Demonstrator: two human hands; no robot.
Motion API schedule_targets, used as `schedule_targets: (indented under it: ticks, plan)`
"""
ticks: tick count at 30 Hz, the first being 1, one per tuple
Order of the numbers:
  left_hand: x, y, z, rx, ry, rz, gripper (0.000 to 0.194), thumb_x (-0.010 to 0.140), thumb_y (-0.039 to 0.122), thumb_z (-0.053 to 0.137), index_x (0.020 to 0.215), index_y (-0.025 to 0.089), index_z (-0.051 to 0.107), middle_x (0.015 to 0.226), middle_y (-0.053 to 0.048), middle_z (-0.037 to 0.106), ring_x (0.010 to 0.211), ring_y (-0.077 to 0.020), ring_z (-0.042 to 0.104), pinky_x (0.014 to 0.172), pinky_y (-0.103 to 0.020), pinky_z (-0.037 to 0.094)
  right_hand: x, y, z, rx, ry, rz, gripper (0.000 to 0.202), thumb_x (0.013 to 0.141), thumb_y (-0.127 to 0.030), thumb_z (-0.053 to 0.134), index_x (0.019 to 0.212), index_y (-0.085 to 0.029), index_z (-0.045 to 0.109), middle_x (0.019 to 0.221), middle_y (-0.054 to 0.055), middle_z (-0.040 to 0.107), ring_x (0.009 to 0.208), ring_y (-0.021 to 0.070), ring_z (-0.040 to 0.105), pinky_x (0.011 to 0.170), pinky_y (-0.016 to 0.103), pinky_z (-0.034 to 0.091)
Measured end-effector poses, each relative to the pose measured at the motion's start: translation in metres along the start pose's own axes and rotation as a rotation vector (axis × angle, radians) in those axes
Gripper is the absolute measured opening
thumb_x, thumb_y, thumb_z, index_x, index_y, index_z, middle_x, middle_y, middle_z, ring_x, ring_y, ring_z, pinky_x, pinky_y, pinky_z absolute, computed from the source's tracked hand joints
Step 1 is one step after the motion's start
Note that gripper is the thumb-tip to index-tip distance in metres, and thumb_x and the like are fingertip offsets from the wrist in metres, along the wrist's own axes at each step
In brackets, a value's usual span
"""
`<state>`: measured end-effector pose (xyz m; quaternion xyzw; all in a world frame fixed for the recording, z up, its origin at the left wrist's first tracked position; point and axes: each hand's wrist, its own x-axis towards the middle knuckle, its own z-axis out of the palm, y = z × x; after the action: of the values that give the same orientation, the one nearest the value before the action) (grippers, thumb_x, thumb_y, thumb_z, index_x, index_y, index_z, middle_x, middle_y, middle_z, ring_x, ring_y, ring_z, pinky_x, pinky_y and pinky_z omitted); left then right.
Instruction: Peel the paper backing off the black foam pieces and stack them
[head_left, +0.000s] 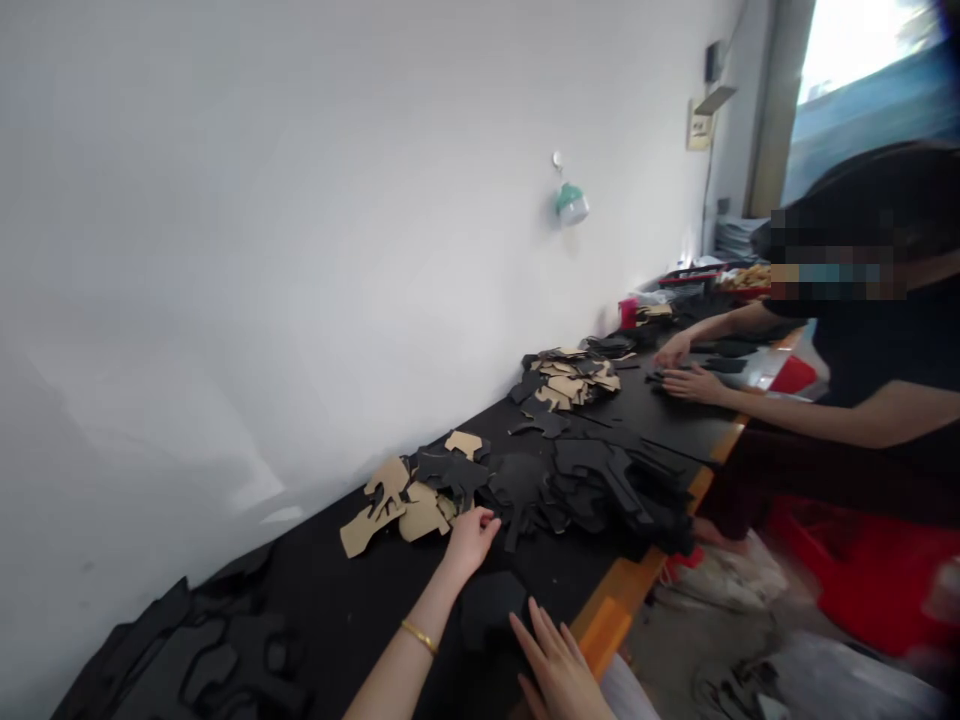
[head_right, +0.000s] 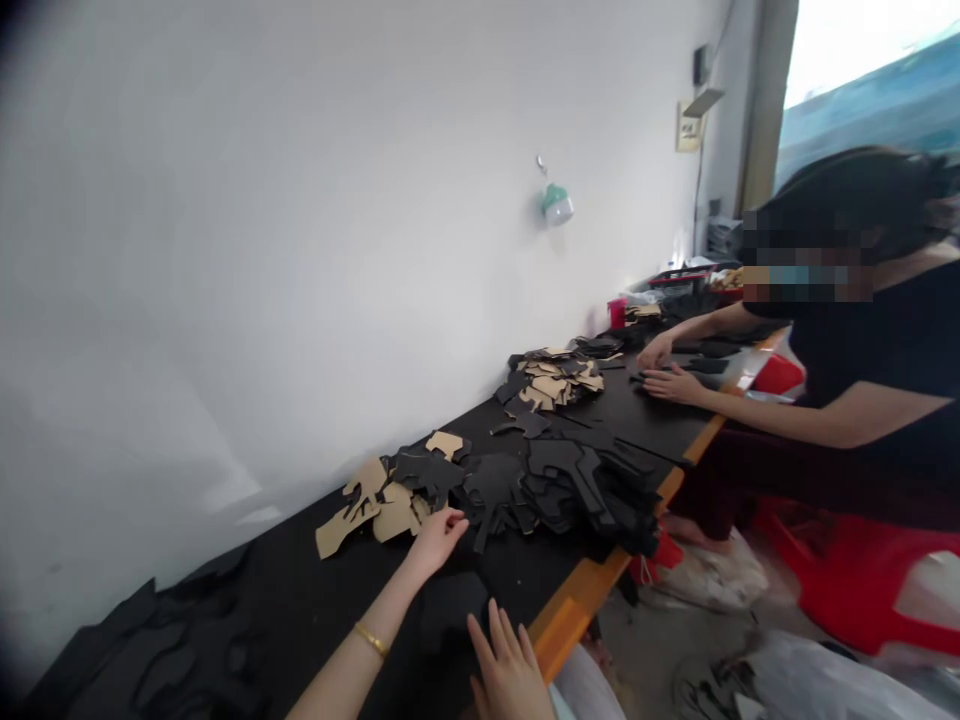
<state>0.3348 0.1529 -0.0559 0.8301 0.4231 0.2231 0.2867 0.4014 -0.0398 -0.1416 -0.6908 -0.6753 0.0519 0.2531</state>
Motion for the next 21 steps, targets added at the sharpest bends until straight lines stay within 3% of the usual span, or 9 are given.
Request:
schedule_targets:
  ticks: [5, 9, 11, 14, 16, 18, 21]
  plan:
    - [0.017, 0.019, 0.035, 0.016, -0.05, -0.074, 0.036, 0.069, 0.015, 0.067, 0.104, 0.01, 0.059, 0.08, -0.007, 0.067, 0.077, -0.0203, 0.064, 0.073, -0.03, 0.044, -0.005, 0.007, -0.012, 0.177, -0.002, 0.045, 0.052, 0.08, -0.009, 0.046, 0.129, -0.022, 0.057, 0.131, 0.013, 0.056, 0.118, 0.0255, 0.056, 0.099, 0.037, 0.046]
    - [0.019, 0.025, 0.029, -0.08, -0.105, -0.112, 0.024, 0.067, 0.012, 0.067, 0.09, 0.01, 0.062, 0.065, -0.002, 0.064, 0.067, -0.0176, 0.061, 0.066, -0.027, 0.044, -0.005, 0.001, -0.021, 0.22, 0.033, 0.058, 0.045, 0.08, -0.012, 0.049, 0.121, -0.025, 0.064, 0.127, 0.011, 0.06, 0.112, 0.0263, 0.061, 0.098, 0.039, 0.047]
    - [0.015, 0.029, 0.013, -0.153, -0.126, -0.113, 0.016, 0.069, 0.02, 0.067, 0.081, 0.011, 0.064, 0.064, -0.002, 0.064, 0.065, -0.0174, 0.061, 0.061, -0.026, 0.044, -0.009, 0.001, -0.024, 0.198, 0.117, 0.041, 0.043, 0.081, -0.013, 0.048, 0.118, -0.027, 0.065, 0.124, 0.009, 0.063, 0.109, 0.0252, 0.063, 0.095, 0.037, 0.049]
    - [0.003, 0.037, -0.024, -0.257, -0.076, -0.094, 0.027, 0.076, 0.038, 0.06, 0.089, 0.015, 0.064, 0.075, -0.003, 0.066, 0.07, -0.0168, 0.061, 0.06, -0.025, 0.044, -0.011, 0.014, -0.043, 0.135, 0.364, 0.036, 0.042, 0.087, -0.018, 0.041, 0.121, -0.027, 0.063, 0.126, 0.009, 0.062, 0.11, 0.0253, 0.061, 0.092, 0.038, 0.051]
    - [-0.01, 0.043, -0.054, -0.334, 0.014, -0.087, 0.034, 0.077, 0.046, 0.057, 0.095, 0.018, 0.061, 0.082, -0.002, 0.065, 0.073, -0.0159, 0.06, 0.061, -0.024, 0.045, -0.002, 0.034, -0.072, 0.091, 0.528, 0.055, 0.041, 0.091, -0.022, 0.038, 0.124, -0.025, 0.062, 0.13, 0.01, 0.058, 0.115, 0.0264, 0.058, 0.095, 0.042, 0.048]
    - [-0.027, 0.051, -0.081, -0.474, 0.122, -0.107, 0.037, 0.073, 0.051, 0.061, 0.092, 0.019, 0.06, 0.079, -0.001, 0.061, 0.07, -0.0145, 0.058, 0.06, -0.022, 0.044, 0.017, 0.061, -0.108, 0.06, 0.606, 0.118, 0.04, 0.092, -0.027, 0.038, 0.126, -0.022, 0.06, 0.133, 0.011, 0.055, 0.118, 0.0262, 0.055, 0.097, 0.043, 0.045]
    - [-0.06, 0.063, -0.104, -0.606, 0.142, -0.165, 0.037, 0.07, 0.053, 0.065, 0.081, 0.019, 0.057, 0.071, 0.003, 0.054, 0.065, -0.0113, 0.054, 0.057, -0.019, 0.041, 0.054, 0.103, -0.151, -0.018, 0.615, 0.239, 0.041, 0.091, -0.027, 0.037, 0.121, -0.016, 0.062, 0.129, 0.015, 0.058, 0.113, 0.0263, 0.058, 0.098, 0.044, 0.044]
